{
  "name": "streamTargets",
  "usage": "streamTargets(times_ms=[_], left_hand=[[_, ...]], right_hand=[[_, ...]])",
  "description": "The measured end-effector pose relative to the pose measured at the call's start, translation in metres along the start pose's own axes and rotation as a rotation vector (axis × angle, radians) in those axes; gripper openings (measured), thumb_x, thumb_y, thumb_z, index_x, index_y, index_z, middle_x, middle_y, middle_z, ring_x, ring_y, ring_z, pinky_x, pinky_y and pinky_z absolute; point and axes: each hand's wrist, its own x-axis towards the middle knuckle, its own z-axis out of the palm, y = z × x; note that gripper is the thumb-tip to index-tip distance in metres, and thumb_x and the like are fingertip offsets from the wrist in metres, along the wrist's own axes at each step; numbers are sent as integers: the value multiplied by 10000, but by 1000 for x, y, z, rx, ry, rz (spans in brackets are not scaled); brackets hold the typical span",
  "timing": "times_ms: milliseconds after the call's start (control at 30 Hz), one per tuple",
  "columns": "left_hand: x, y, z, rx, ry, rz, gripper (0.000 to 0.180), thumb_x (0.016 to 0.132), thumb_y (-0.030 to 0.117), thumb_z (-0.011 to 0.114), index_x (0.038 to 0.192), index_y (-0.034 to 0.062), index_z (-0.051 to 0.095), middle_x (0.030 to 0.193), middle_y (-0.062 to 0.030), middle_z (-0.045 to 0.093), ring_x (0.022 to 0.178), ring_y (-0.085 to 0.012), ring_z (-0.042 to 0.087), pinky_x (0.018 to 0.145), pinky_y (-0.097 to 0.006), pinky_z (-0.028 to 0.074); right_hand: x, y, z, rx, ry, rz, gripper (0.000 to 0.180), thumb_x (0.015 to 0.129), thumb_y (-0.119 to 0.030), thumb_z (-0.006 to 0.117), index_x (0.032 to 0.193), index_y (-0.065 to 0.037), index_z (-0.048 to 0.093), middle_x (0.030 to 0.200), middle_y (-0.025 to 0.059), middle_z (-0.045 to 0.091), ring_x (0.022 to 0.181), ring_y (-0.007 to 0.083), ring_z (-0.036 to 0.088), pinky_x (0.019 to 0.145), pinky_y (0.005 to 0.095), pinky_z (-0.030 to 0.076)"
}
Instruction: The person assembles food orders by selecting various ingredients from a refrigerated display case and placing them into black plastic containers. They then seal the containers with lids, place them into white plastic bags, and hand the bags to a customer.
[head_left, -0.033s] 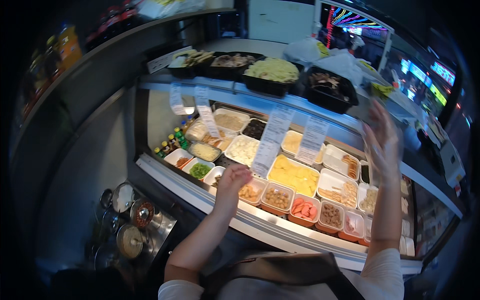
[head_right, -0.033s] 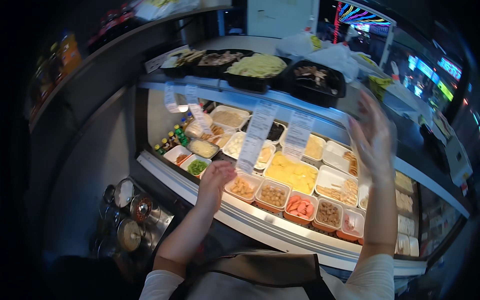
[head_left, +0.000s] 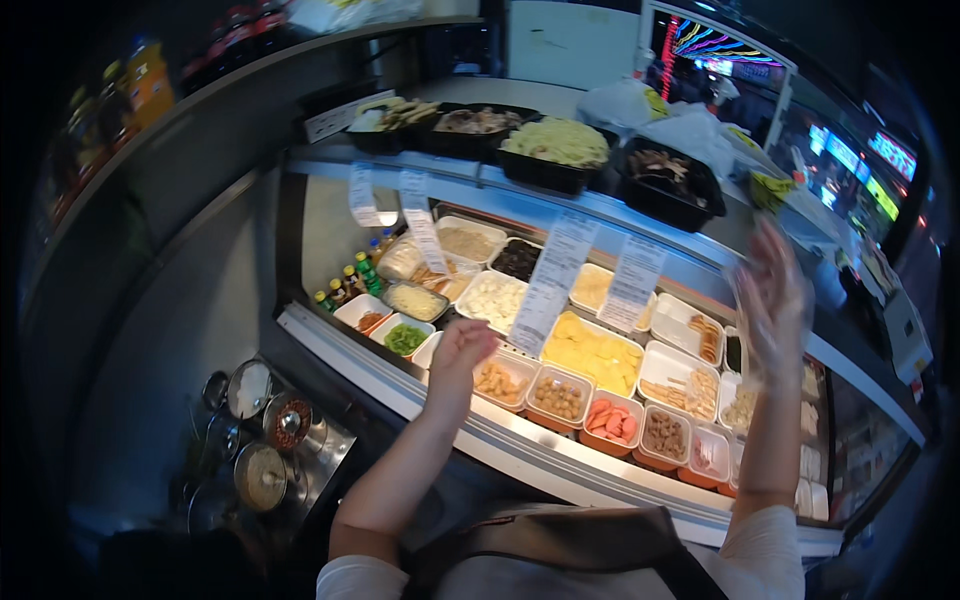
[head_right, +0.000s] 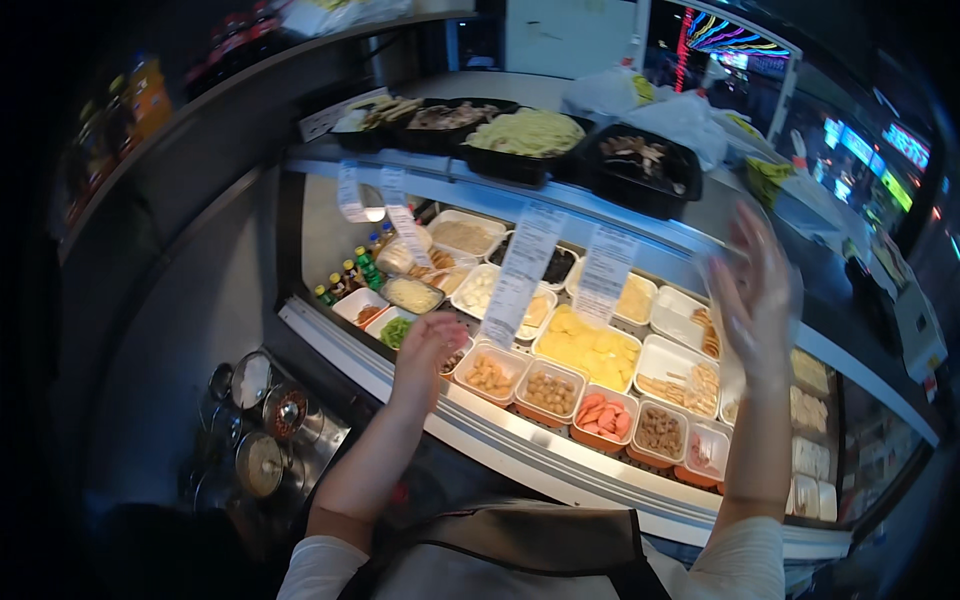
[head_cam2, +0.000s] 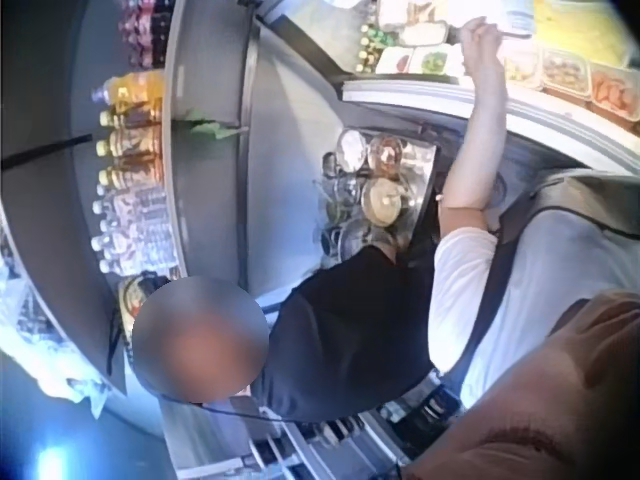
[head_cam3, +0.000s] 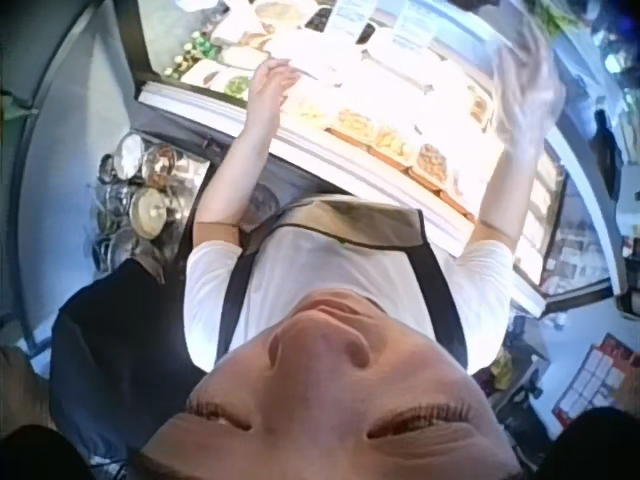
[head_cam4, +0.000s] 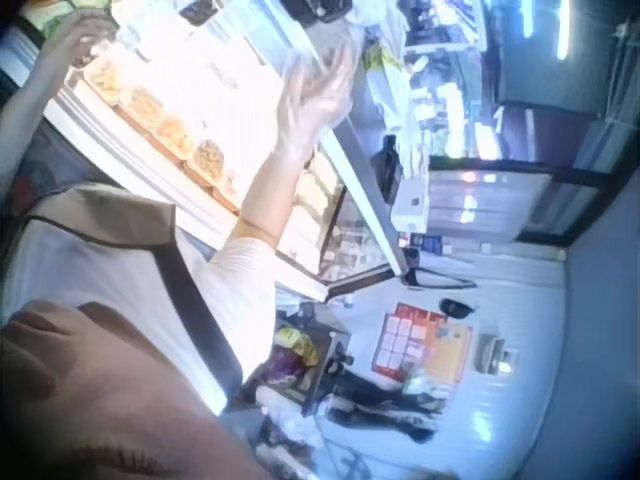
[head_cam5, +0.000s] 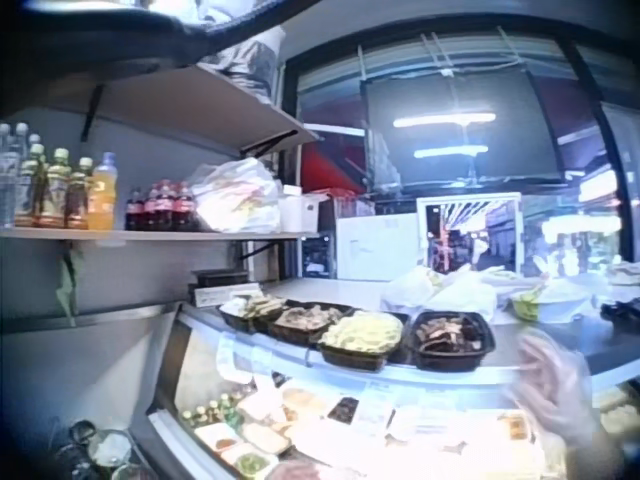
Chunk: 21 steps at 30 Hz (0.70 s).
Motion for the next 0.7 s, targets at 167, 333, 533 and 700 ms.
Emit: streamTargets(times_ms=[167,333,533,700], left_hand=[[90,-3,-71,437,193,305,263,890,125,557,1108,-21,548,1075,-127,599,1008,-216,582,910,-308,441],[157,61,-41,1105,282,786,486,894,220,567,1323,23,454,1387,-209,403,1322,-340,339,1077,-416,291],[201,44,-56,1201,262,791,585,930,291,502,1418,24,321,1471,-185,307,1382,-334,243,1123,-427,196],[191,42,-55,1259,154,872,575,932,282,507,1419,34,326,1481,-179,291,1393,-321,225,1122,-449,185]], right_hand=[[-77,-11,-2,70,-49,-134,534,793,-178,674,1289,-62,515,1053,136,650,842,202,636,676,288,502],[-115,-9,9,240,-164,49,426,754,-107,677,1168,-66,584,1066,117,635,846,202,629,665,296,485],[-131,-11,10,160,-239,114,358,772,-163,696,1098,-47,604,1057,118,628,872,204,620,709,302,483],[-140,-17,1,48,-241,164,335,776,-142,687,1089,-51,609,1035,115,631,857,205,619,694,299,485]])
